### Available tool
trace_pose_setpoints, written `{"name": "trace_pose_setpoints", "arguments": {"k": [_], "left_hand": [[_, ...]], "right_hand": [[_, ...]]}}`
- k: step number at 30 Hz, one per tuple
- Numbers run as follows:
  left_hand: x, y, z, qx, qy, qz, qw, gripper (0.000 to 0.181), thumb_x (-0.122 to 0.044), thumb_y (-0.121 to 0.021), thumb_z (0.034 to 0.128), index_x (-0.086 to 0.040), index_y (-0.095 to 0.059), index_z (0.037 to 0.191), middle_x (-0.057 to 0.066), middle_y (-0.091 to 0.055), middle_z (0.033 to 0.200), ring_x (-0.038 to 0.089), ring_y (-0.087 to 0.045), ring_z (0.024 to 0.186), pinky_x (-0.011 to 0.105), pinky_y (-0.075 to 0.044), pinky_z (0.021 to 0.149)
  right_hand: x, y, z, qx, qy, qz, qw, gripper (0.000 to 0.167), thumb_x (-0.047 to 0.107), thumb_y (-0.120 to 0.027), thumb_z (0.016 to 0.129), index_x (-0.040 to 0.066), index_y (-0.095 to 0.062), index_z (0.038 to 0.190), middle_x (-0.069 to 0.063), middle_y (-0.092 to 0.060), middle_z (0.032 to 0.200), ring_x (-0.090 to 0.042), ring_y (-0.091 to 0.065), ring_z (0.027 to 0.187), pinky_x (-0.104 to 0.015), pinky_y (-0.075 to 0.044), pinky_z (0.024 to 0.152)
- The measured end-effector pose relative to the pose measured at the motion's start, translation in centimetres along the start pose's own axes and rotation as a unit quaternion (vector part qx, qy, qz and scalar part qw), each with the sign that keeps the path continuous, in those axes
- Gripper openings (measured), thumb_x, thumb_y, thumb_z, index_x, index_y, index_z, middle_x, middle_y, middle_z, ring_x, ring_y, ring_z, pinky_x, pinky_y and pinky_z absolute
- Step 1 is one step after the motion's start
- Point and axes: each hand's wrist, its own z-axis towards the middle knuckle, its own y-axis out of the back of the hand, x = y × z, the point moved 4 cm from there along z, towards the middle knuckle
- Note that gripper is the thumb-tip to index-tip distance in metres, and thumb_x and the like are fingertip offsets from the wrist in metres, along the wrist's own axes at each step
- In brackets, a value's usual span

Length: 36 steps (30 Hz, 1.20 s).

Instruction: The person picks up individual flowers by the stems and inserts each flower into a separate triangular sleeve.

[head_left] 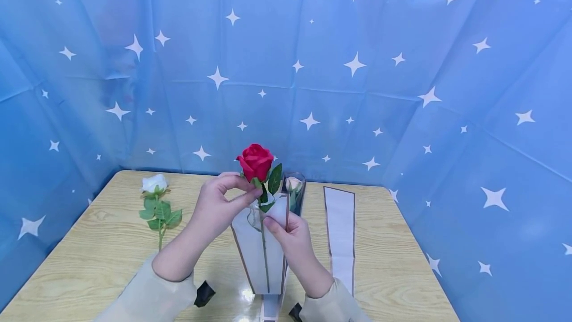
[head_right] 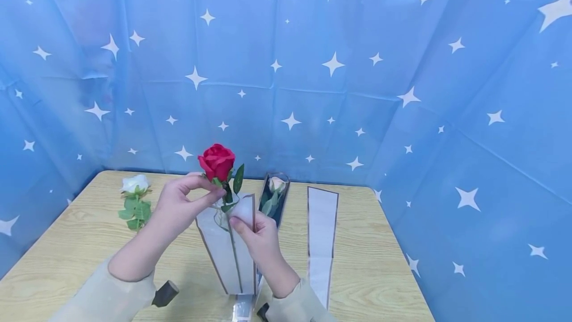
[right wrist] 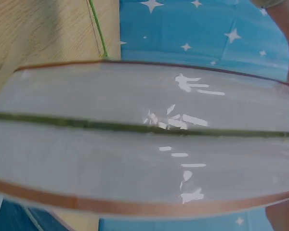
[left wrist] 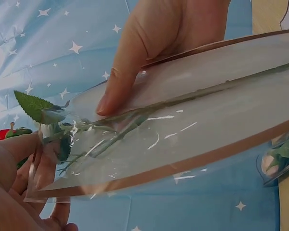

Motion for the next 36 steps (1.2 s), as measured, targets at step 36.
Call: {"name": "trace_pose_setpoints", "arguments": {"k": [36], "left_hand": [[-0.5,-0.2,0.0,0.006,-0.019,0.024,0.9995,0.007,-0.015,-0.079,0.0758,-0.013,-0.073,0.078,0.001,-0.07,0.106,0.019,-0.06,0.109,0.051,-0.043,0.097]], "right_hand": [[2.9,1.2,1.3,-0.117,0.047,0.111,0.9858,0.021,0.001,-0.058,0.091,0.017,-0.071,0.096,0.005,-0.065,0.087,-0.007,-0.058,0.08,-0.017,-0.049,0.069]]}}
